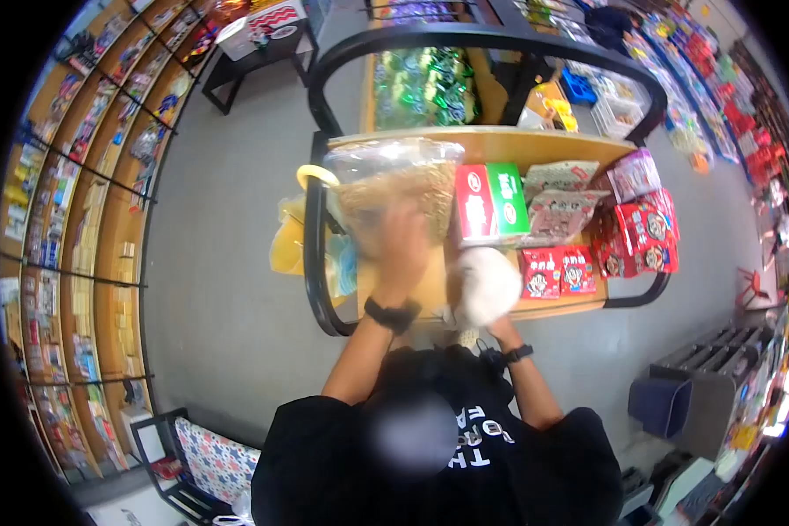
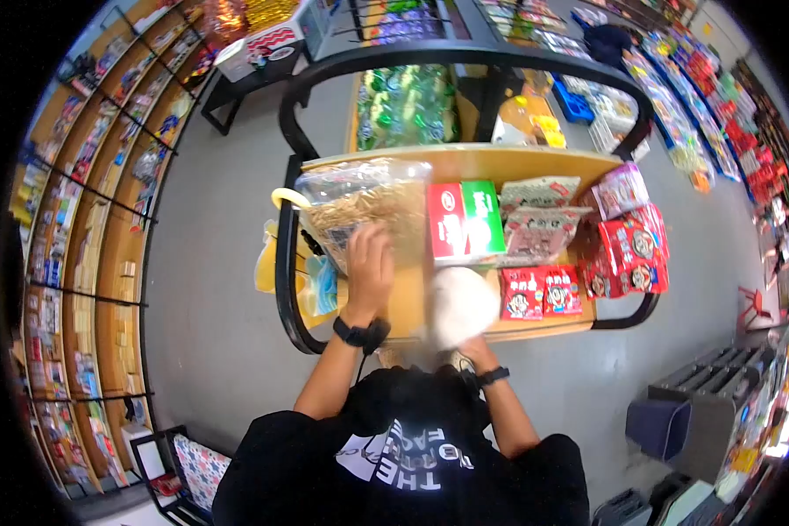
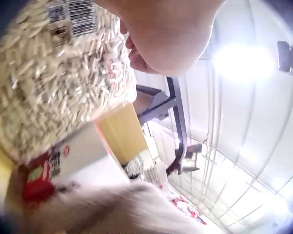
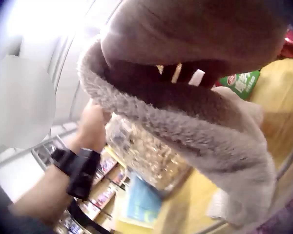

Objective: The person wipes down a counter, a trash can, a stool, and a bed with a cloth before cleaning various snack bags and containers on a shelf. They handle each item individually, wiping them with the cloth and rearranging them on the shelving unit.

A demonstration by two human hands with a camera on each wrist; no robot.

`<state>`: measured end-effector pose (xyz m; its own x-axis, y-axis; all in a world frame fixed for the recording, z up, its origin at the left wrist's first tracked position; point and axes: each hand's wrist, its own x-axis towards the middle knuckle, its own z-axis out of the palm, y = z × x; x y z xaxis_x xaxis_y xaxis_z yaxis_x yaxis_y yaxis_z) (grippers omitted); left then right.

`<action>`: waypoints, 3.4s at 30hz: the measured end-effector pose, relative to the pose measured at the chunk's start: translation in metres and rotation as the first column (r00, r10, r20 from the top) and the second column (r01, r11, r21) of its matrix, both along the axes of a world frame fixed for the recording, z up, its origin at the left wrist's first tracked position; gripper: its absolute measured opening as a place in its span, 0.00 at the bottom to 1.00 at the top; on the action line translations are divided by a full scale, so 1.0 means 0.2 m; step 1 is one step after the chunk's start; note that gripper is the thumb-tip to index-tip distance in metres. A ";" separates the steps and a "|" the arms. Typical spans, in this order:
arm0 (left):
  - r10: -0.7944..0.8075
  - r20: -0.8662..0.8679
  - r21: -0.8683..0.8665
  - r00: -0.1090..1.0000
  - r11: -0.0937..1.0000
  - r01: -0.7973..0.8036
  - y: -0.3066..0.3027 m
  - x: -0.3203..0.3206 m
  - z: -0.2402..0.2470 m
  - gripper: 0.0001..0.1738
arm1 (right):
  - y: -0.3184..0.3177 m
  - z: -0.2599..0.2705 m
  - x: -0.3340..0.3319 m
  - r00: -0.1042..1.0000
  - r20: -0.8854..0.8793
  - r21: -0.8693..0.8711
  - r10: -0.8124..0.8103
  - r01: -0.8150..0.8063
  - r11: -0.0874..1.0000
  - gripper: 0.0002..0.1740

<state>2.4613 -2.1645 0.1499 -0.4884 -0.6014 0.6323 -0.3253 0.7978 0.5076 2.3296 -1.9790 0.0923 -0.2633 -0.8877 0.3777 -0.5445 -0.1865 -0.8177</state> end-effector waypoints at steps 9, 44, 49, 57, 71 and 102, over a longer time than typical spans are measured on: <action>-0.288 0.273 0.573 0.918 0.815 0.085 0.26 0.30 -0.42 0.05 | -0.27 -0.21 0.24 0.885 -0.439 -0.001 -0.154 0.171 0.985 0.11; -0.235 0.164 0.787 0.958 0.617 0.017 0.53 -0.01 -0.85 0.09 | 0.73 -0.02 -0.35 0.627 0.777 0.119 0.063 -0.245 0.962 0.21; -0.220 -0.066 0.942 0.973 0.308 0.134 0.68 -0.59 -0.98 0.31 | 1.09 0.22 -0.53 0.688 0.708 0.266 -0.162 -0.047 0.963 0.22; 0.010 -0.240 0.937 0.971 0.263 0.229 0.88 -0.94 -0.82 0.31 | 1.27 0.56 -0.68 0.814 0.338 0.528 -0.473 0.251 0.811 0.25; 0.121 -0.537 0.842 0.835 0.025 0.538 0.86 -0.60 -0.37 0.28 | 1.30 0.08 -0.77 0.386 0.824 0.281 -0.414 0.356 0.891 0.33; -0.212 -0.501 0.836 0.839 0.132 0.532 0.61 -0.15 -0.31 0.33 | 0.54 0.83 -0.35 0.618 0.593 0.218 -0.517 0.494 0.841 0.10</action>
